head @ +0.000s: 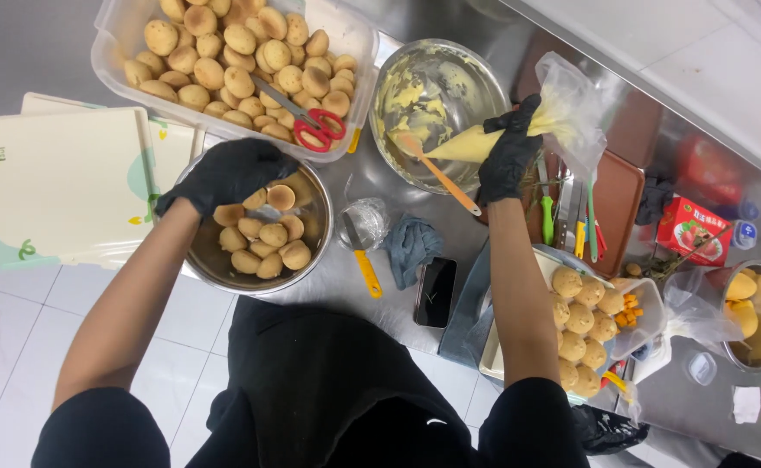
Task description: Filling cream puff shells with cream using a piping bag and a spatula to refill the bag.
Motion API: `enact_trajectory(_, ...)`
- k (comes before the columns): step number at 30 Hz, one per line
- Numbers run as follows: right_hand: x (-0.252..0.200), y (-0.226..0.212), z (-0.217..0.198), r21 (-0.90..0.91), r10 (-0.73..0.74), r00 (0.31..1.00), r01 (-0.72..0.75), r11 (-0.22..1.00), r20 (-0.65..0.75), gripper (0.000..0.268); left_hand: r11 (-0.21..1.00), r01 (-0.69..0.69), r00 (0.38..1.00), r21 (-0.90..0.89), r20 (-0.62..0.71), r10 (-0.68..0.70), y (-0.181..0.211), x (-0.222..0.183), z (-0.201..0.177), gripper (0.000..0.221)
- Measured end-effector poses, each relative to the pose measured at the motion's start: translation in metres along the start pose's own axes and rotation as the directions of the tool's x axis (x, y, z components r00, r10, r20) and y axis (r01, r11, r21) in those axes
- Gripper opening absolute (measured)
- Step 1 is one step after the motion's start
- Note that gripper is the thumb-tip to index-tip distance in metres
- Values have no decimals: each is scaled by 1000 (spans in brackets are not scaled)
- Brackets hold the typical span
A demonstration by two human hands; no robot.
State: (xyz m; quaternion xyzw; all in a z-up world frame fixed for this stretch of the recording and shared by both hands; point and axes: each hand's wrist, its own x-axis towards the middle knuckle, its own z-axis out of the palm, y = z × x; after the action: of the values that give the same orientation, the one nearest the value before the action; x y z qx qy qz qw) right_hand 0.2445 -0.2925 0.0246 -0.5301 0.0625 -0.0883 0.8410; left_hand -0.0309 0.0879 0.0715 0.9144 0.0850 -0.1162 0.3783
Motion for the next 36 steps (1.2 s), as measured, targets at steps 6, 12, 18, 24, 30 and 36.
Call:
enact_trajectory(6,28,61,-9,-81,-82,997,81,993,-8,34,953,291,951,90,-132,-278,-82,-47,45,51)
enact_trajectory(12,1,43,-2,-129,16,1000,-14,991,13,33,957,134,951,255,-305,-52,-137,-49,83,36)
enact_trajectory(18,-53,6,-30,-177,43,979,-8,984,198,48,943,187,969,274,-209,-132,-126,-11,99,42)
enact_trajectory(24,-59,-74,-82,418,458,788,-610,674,413,42,844,177,983,506,-129,-128,-120,17,120,48)
enact_trajectory(30,-128,-156,-26,586,223,960,-278,761,166,42,954,-299,852,-16,-454,259,-53,-7,85,64)
enact_trajectory(36,-152,-141,-42,333,52,942,-168,928,331,19,499,-14,979,-866,91,184,100,-61,55,69)
